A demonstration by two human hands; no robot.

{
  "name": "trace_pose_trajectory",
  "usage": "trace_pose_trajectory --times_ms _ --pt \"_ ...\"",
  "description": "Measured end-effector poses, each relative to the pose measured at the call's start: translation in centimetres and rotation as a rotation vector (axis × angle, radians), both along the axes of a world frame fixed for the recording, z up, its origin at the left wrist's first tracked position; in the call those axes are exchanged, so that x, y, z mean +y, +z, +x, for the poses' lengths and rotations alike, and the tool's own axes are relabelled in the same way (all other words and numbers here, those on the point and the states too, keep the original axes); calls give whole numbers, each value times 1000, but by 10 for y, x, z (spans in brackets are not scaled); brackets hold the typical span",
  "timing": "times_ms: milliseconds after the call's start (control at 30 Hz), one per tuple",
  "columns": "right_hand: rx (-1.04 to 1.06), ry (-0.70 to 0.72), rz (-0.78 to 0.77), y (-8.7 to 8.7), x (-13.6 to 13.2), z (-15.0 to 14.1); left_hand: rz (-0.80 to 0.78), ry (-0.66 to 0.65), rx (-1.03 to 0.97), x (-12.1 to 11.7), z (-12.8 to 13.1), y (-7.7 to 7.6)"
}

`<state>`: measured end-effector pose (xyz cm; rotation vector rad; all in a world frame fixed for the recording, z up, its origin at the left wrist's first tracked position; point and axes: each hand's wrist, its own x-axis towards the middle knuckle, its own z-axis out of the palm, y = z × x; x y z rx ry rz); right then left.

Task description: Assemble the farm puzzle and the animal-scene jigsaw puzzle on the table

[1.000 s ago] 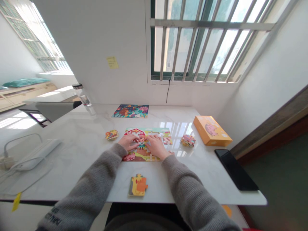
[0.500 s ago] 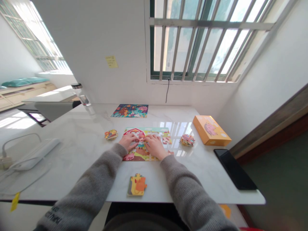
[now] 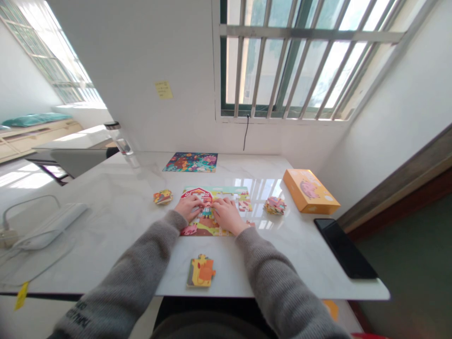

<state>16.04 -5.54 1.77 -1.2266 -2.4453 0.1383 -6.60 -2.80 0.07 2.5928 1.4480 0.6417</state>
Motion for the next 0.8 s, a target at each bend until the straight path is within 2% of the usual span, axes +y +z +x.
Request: trace_pose_trajectory --times_ms 467,800 --pt "-50 17 24 3 -8 -4 24 6 24 -6 10 -2" --pt "-36 44 0 -6 -14 -2 58 -84 -6 -2 7 -9"
